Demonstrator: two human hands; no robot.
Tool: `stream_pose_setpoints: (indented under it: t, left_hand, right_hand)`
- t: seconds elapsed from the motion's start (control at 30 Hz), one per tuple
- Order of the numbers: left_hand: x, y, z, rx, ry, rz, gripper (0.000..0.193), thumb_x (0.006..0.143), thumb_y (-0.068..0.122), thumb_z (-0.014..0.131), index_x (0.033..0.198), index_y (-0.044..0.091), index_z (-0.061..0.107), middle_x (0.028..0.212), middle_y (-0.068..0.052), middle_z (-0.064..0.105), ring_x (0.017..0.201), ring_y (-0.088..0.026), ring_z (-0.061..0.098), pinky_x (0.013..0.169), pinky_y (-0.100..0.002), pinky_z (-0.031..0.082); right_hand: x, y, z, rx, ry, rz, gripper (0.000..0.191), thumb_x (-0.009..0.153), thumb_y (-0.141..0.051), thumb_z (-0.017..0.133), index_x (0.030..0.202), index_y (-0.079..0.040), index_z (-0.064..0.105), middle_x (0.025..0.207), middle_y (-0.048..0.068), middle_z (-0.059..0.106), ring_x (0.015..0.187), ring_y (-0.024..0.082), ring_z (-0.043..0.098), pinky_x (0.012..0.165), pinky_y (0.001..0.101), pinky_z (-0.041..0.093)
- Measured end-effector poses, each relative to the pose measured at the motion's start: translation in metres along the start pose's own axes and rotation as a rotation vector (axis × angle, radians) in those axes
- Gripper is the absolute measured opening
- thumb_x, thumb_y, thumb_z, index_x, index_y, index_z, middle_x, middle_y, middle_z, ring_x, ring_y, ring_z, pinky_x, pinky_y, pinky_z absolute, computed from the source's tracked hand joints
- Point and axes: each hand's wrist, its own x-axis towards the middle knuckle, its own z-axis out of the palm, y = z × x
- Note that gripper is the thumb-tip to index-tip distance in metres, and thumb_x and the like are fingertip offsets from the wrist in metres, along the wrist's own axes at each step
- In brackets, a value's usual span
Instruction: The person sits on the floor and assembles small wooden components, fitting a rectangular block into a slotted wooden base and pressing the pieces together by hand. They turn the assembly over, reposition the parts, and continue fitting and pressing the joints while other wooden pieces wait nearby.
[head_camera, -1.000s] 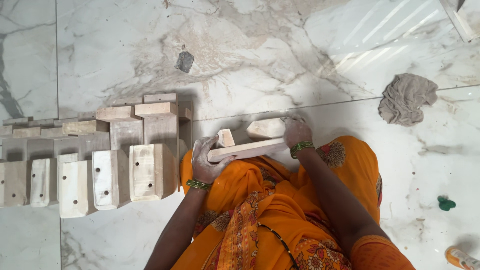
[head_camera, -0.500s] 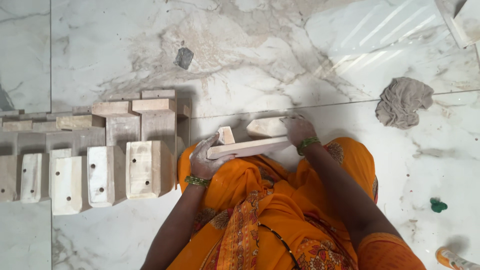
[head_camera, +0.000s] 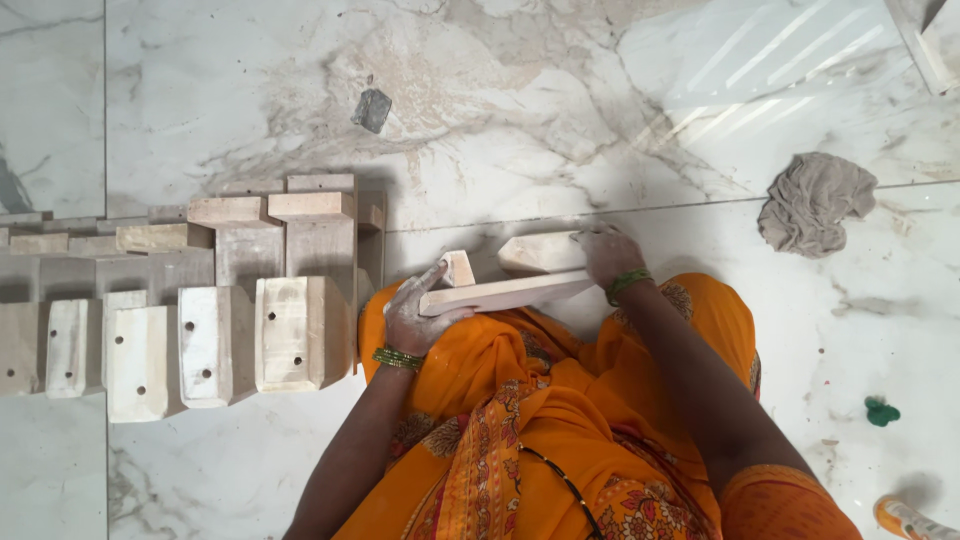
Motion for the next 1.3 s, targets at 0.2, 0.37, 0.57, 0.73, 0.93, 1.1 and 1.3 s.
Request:
stream_pose_setpoints:
  t: [0.2, 0.37, 0.57, 0.73, 0.93, 1.1, 1.3]
  left_hand:
    - [0.001, 0.004, -0.003, -0.039, -0.006, 0.029, 0.085, 0.061, 0.041, 0.095, 0.134, 0.008, 0.066, 0.103, -0.01, 0.074, 0.087, -0.019, 0.071, 0.079, -0.034, 0.061]
    - [0.001, 0.004, -0.004, -0.014, 0.007, 0.048, 0.088, 0.059, 0.041, 0.095, 0.135, 0.008, 0.065, 0.1, -0.01, 0.073, 0.083, -0.018, 0.069, 0.077, -0.034, 0.06]
    - [0.001, 0.004, -0.004, -0.021, -0.017, -0.003, 0.086, 0.059, 0.041, 0.096, 0.134, 0.012, 0.067, 0.092, -0.008, 0.071, 0.081, -0.017, 0.069, 0.075, -0.035, 0.06]
    - [0.002, 0.006, -0.005, -0.015, -0.035, -0.044, 0.088, 0.057, 0.042, 0.096, 0.135, 0.012, 0.067, 0.087, -0.008, 0.07, 0.077, -0.018, 0.068, 0.073, -0.035, 0.06]
    - [0.002, 0.004, -0.005, 0.041, 0.008, 0.096, 0.085, 0.061, 0.044, 0.094, 0.134, 0.012, 0.066, 0.105, -0.011, 0.075, 0.087, -0.021, 0.071, 0.078, -0.036, 0.06]
    - [0.002, 0.004, -0.003, -0.002, 0.007, 0.075, 0.083, 0.061, 0.045, 0.094, 0.132, 0.012, 0.067, 0.106, -0.01, 0.076, 0.09, -0.02, 0.073, 0.081, -0.036, 0.061]
    - [0.002, 0.006, -0.006, -0.034, -0.012, 0.036, 0.084, 0.061, 0.044, 0.094, 0.133, 0.013, 0.066, 0.104, -0.01, 0.075, 0.088, -0.02, 0.073, 0.078, -0.035, 0.061]
  right_hand:
    - [0.015, -0.057, 0.011, 0.116, 0.207, -0.261, 0.041, 0.102, -0.004, 0.041, 0.132, -0.018, 0.065, 0.129, 0.002, 0.064, 0.122, 0.02, 0.061, 0.094, 0.0345, 0.059]
    - [0.002, -0.032, 0.011, -0.012, 0.195, -0.229, 0.038, 0.099, -0.011, 0.043, 0.131, -0.017, 0.063, 0.14, 0.009, 0.058, 0.123, 0.024, 0.058, 0.092, 0.0382, 0.057]
    - [-0.005, -0.01, -0.005, 0.1, 0.056, 0.002, 0.038, 0.105, -0.013, 0.037, 0.13, -0.017, 0.065, 0.141, 0.008, 0.06, 0.107, 0.024, 0.068, 0.091, 0.0392, 0.06]
    - [0.017, -0.061, 0.0, -0.239, -0.151, -0.142, 0.035, 0.111, -0.018, 0.039, 0.125, -0.008, 0.069, 0.126, 0.01, 0.072, 0.104, 0.016, 0.071, 0.095, 0.0349, 0.058]
    - [0.01, -0.017, 0.005, 0.046, 0.04, 0.066, 0.034, 0.105, -0.01, 0.04, 0.128, -0.003, 0.063, 0.128, 0.01, 0.068, 0.108, 0.018, 0.069, 0.083, 0.0335, 0.064]
    - [0.002, -0.016, -0.001, 0.07, 0.087, -0.013, 0.041, 0.102, -0.006, 0.037, 0.131, -0.016, 0.064, 0.132, 0.01, 0.065, 0.112, 0.023, 0.066, 0.094, 0.0373, 0.059]
    - [0.006, -0.059, -0.003, -0.039, 0.276, -0.332, 0.047, 0.095, -0.008, 0.039, 0.133, -0.02, 0.063, 0.134, 0.006, 0.063, 0.126, 0.025, 0.056, 0.094, 0.0382, 0.055]
